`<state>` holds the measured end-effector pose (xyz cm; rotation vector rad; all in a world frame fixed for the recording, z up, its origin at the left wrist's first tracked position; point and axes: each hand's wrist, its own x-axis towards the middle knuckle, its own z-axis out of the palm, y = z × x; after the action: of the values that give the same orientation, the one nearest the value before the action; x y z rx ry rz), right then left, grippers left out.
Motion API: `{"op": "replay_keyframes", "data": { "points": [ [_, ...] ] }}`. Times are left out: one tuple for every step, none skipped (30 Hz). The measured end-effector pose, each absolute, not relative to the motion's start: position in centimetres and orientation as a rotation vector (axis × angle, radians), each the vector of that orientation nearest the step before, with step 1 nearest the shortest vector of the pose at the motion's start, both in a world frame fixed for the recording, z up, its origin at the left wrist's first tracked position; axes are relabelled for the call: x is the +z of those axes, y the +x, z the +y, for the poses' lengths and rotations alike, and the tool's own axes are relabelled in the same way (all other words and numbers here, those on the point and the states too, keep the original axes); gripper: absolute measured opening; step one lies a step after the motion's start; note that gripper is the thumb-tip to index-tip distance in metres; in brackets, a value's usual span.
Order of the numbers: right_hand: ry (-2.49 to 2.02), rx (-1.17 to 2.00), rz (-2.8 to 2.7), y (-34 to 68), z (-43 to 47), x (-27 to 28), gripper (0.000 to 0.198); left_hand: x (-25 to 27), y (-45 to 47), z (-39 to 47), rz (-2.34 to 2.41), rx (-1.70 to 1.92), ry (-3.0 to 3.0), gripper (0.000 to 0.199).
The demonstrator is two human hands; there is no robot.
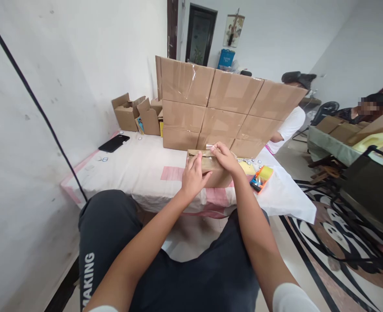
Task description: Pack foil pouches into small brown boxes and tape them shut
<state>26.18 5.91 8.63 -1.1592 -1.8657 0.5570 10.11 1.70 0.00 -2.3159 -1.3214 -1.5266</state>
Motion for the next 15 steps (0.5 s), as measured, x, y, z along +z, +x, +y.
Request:
{"op": "replay_keyframes", "data": {
  "points": [
    [-1.170, 0.525, -1.893, 26.0, 6.1, 8.4, 0.032, 0.1, 10.1, 1.7, -1.326, -1.504, -2.315, 0.087],
    [-1.175, 0.516, -1.911, 25.7, 6.3, 8.1, 0.031, 0.2, 10.1, 1.7, -1.328, -1.472, -2.322, 0.085],
    [-1.183, 0.516, -1.920, 25.5, 6.6, 7.8, 0.029, 0.3, 10.0, 1.6, -1.330, -1.437, -2.332, 0.084],
    [-1.197, 0.508, -1.931, 25.4, 6.7, 7.6, 0.028, 0.5, 10.0, 1.6, -1.334, -1.404, -2.345, 0.084],
    [-1.214, 0.485, -1.939, 25.3, 6.9, 7.4, 0.028, 0.6, 10.0, 1.5, -1.340, -1.379, -2.357, 0.084],
    [-1.230, 0.459, -1.940, 25.2, 6.9, 7.3, 0.027, 0.8, 10.0, 1.5, -1.353, -1.363, -2.364, 0.085],
    [-1.239, 0.447, -1.928, 25.2, 6.9, 7.3, 0.027, 0.9, 10.1, 1.4, -1.370, -1.353, -2.366, 0.085],
    [-1.231, 0.469, -1.900, 25.3, 6.7, 7.5, 0.028, 1.0, 10.1, 1.4, -1.392, -1.346, -2.362, 0.085],
    [-1.200, 0.533, -1.856, 25.4, 6.5, 7.7, 0.029, 1.1, 10.2, 1.3, -1.414, -1.340, -2.358, 0.084],
    [-1.143, 0.628, -1.800, 25.5, 6.2, 8.0, 0.031, 1.2, 10.2, 1.3, -1.432, -1.331, -2.353, 0.084],
    [-1.066, 0.737, -1.740, 25.6, 5.8, 8.4, 0.033, 1.2, 10.2, 1.3, -1.446, -1.322, -2.350, 0.084],
    [-0.981, 0.841, -1.684, 25.6, 5.5, 8.8, 0.035, 1.3, 10.3, 1.2, -1.455, -1.314, -2.348, 0.084],
    [-0.902, 0.924, -1.641, 25.7, 5.1, 9.2, 0.037, 1.3, 10.3, 1.2, -1.457, -1.309, -2.349, 0.084],
    [-0.843, 0.979, -1.615, 25.7, 4.9, 9.5, 0.040, 1.3, 10.3, 1.2, -1.458, -1.308, -2.349, 0.084],
    [-0.811, 1.009, -1.604, 25.7, 4.7, 9.7, 0.042, 1.3, 10.3, 1.2, -1.460, -1.312, -2.347, 0.085]
  ]
}}
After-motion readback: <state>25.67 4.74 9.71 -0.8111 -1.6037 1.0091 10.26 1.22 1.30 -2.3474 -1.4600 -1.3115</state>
